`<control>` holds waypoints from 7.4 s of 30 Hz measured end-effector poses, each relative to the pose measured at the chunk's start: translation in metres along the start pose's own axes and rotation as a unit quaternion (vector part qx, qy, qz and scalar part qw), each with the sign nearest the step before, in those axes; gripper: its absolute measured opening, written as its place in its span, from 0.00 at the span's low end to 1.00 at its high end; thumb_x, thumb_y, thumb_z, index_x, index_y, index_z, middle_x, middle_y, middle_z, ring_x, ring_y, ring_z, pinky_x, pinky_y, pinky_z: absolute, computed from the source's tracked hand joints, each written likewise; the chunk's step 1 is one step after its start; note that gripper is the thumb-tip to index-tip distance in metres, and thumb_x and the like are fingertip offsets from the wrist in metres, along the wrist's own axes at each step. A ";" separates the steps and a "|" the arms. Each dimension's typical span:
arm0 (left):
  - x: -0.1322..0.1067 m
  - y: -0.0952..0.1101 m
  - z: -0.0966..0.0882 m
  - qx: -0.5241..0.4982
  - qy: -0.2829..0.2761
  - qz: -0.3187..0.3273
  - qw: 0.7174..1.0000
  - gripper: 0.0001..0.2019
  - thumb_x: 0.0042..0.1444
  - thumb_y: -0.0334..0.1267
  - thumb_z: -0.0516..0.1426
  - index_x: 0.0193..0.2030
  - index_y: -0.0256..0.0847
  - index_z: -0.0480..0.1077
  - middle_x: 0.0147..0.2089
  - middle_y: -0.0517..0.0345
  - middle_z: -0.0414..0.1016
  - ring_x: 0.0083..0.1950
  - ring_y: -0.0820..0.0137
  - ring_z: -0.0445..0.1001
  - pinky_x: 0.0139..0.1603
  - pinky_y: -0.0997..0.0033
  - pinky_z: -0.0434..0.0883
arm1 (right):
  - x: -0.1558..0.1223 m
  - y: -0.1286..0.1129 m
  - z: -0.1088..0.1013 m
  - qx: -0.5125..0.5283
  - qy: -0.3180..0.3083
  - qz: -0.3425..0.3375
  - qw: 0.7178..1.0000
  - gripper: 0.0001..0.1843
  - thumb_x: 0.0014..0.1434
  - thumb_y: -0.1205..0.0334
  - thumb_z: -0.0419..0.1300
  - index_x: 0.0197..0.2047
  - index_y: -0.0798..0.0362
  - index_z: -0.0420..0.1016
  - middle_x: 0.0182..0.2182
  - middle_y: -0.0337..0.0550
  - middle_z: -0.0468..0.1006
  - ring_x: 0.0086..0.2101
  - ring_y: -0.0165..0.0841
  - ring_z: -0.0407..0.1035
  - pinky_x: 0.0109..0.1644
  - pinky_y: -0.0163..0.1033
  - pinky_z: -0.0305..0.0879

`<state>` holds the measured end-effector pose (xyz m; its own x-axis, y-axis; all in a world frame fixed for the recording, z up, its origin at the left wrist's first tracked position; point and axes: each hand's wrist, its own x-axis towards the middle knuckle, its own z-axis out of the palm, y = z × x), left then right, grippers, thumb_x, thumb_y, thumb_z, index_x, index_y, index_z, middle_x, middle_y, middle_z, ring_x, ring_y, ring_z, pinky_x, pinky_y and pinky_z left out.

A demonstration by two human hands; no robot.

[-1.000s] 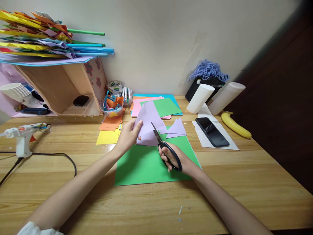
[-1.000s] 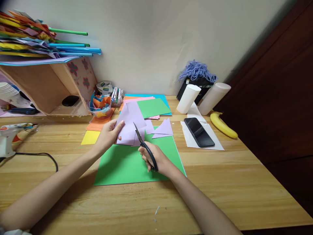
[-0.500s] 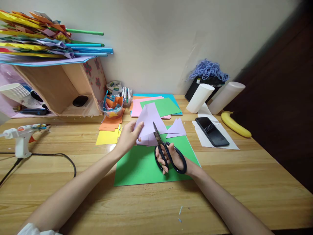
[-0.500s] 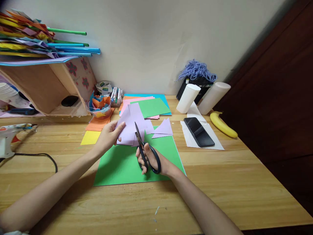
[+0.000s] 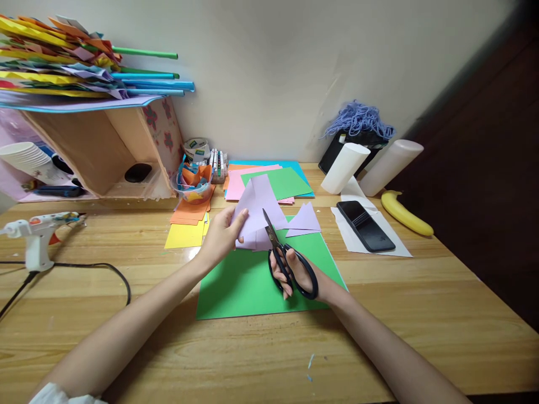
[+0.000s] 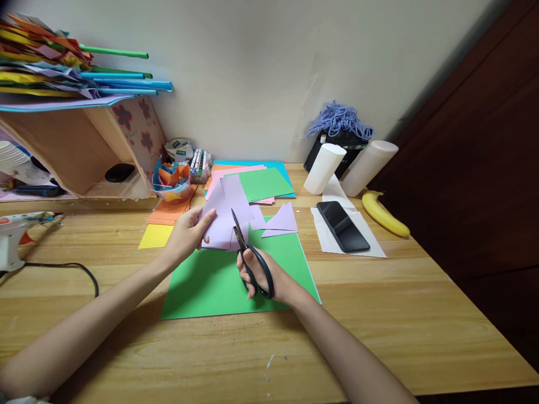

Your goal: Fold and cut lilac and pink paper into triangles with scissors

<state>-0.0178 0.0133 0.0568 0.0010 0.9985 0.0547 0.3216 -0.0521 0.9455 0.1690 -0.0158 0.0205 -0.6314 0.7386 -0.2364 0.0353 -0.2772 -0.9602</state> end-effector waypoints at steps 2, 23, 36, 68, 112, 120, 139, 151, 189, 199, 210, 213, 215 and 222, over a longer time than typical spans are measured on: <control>0.000 0.000 0.000 0.000 0.000 -0.002 1.000 0.16 0.56 0.50 0.51 0.31 0.38 0.63 0.14 0.67 0.61 0.11 0.81 0.57 0.10 0.84 0.53 | 0.001 0.001 0.000 0.004 0.005 0.002 1.000 0.37 0.40 0.24 0.45 0.31 0.53 0.59 0.16 0.28 0.59 0.12 0.21 0.55 0.17 0.31 0.61; 0.007 -0.018 0.003 0.006 -0.002 -0.032 0.999 0.19 0.55 0.54 0.49 0.25 0.40 0.59 0.12 0.69 0.57 0.10 0.78 0.57 0.08 0.82 0.54 | 0.003 -0.008 0.002 -0.072 0.072 0.032 0.994 0.35 0.40 0.26 0.50 0.27 0.53 0.57 0.14 0.28 0.57 0.10 0.19 0.52 0.10 0.28 0.54; 0.000 -0.012 0.007 0.016 -0.017 -0.046 0.999 0.19 0.54 0.55 0.49 0.24 0.40 0.58 0.12 0.69 0.55 0.10 0.78 0.57 0.07 0.82 0.54 | 0.003 -0.005 0.003 -0.035 0.045 0.029 0.998 0.40 0.36 0.21 0.43 0.30 0.53 0.58 0.15 0.27 0.58 0.11 0.20 0.53 0.13 0.28 0.55; 0.003 -0.039 0.022 -0.148 -0.048 -0.124 0.980 0.18 0.53 0.52 0.53 0.25 0.38 0.61 0.13 0.68 0.58 0.11 0.81 0.54 0.09 0.81 0.53 | 0.004 -0.006 -0.005 -0.075 0.078 0.124 0.986 0.34 0.42 0.25 0.47 0.28 0.52 0.57 0.13 0.26 0.55 0.08 0.20 0.51 0.09 0.28 0.56; 0.001 -0.044 0.022 -0.144 -0.071 -0.109 0.981 0.21 0.47 0.57 0.55 0.25 0.36 0.63 0.18 0.66 0.58 0.17 0.79 0.54 0.16 0.79 0.50 | 0.001 0.001 -0.005 -0.079 0.089 0.089 0.989 0.25 0.51 0.36 0.51 0.28 0.52 0.56 0.14 0.26 0.53 0.11 0.20 0.49 0.10 0.27 0.55; 0.005 -0.043 0.019 -0.148 -0.060 -0.136 0.978 0.22 0.49 0.57 0.52 0.24 0.37 0.61 0.20 0.63 0.61 0.21 0.76 0.57 0.21 0.77 0.54 | -0.002 -0.003 -0.008 -0.144 0.061 0.123 0.980 0.26 0.51 0.34 0.49 0.29 0.52 0.58 0.16 0.27 0.55 0.10 0.20 0.52 0.09 0.26 0.52; -0.001 -0.045 0.020 -0.130 -0.125 -0.117 0.977 0.23 0.49 0.58 0.53 0.25 0.35 0.65 0.19 0.62 0.62 0.19 0.79 0.55 0.19 0.78 0.52 | -0.004 -0.004 -0.005 -0.038 -0.013 0.099 0.994 0.34 0.48 0.27 0.41 0.30 0.53 0.58 0.16 0.27 0.56 0.11 0.19 0.52 0.15 0.30 0.63; 0.001 -0.049 0.020 -0.146 -0.125 -0.121 0.974 0.23 0.49 0.57 0.53 0.22 0.35 0.63 0.18 0.64 0.59 0.19 0.80 0.53 0.19 0.78 0.48 | -0.003 -0.004 -0.003 -0.079 0.015 0.093 0.992 0.31 0.47 0.29 0.46 0.29 0.53 0.57 0.16 0.27 0.56 0.11 0.19 0.52 0.11 0.26 0.56; 0.002 -0.051 0.021 -0.111 -0.099 -0.065 0.987 0.22 0.51 0.57 0.51 0.23 0.38 0.57 0.20 0.65 0.56 0.21 0.79 0.53 0.19 0.78 0.50 | -0.002 0.000 0.001 -0.032 -0.010 0.091 0.995 0.36 0.44 0.25 0.43 0.30 0.54 0.59 0.14 0.27 0.57 0.10 0.20 0.53 0.13 0.29 0.61; 0.000 -0.047 0.020 -0.129 -0.082 -0.080 0.985 0.21 0.49 0.56 0.53 0.23 0.38 0.59 0.19 0.65 0.56 0.20 0.79 0.53 0.19 0.78 0.49 | -0.002 0.004 -0.004 -0.064 0.011 0.094 0.994 0.32 0.47 0.28 0.47 0.30 0.53 0.59 0.15 0.27 0.57 0.10 0.20 0.52 0.10 0.26 0.55; 0.000 -0.049 0.018 -0.169 -0.071 -0.096 0.978 0.19 0.51 0.52 0.53 0.21 0.40 0.54 0.17 0.67 0.52 0.17 0.79 0.51 0.18 0.76 0.48 | -0.004 0.001 -0.004 -0.083 -0.017 0.075 0.994 0.35 0.45 0.26 0.42 0.31 0.53 0.59 0.15 0.28 0.57 0.11 0.20 0.52 0.12 0.28 0.58; 0.000 -0.048 0.017 -0.180 -0.078 -0.090 0.977 0.19 0.51 0.50 0.53 0.21 0.39 0.53 0.18 0.67 0.51 0.18 0.79 0.50 0.19 0.77 0.48 | -0.004 -0.001 -0.002 -0.075 -0.028 0.073 0.994 0.37 0.45 0.25 0.39 0.31 0.54 0.59 0.16 0.28 0.57 0.12 0.20 0.53 0.15 0.30 0.61; 0.000 -0.048 0.017 -0.185 -0.085 -0.090 0.975 0.19 0.51 0.50 0.54 0.20 0.39 0.53 0.18 0.67 0.50 0.19 0.79 0.50 0.19 0.77 0.48 | -0.004 0.001 -0.001 -0.067 -0.031 0.071 0.995 0.37 0.44 0.25 0.39 0.31 0.54 0.58 0.16 0.28 0.56 0.12 0.20 0.53 0.15 0.30 0.61; -0.001 -0.052 0.017 -0.195 -0.105 -0.098 0.970 0.20 0.51 0.51 0.53 0.20 0.39 0.52 0.17 0.67 0.49 0.18 0.79 0.49 0.18 0.76 0.46 | 0.000 0.017 0.001 -0.049 -0.020 0.057 0.997 0.33 0.49 0.28 0.41 0.31 0.54 0.58 0.17 0.29 0.58 0.12 0.21 0.53 0.14 0.28 0.57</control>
<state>-0.0182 0.0152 0.0024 0.1828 0.9691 -0.1658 -0.0486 0.1773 0.9830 0.1694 -0.0211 0.0045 -0.6493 0.6796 -0.3414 0.1832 -0.2959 -0.9375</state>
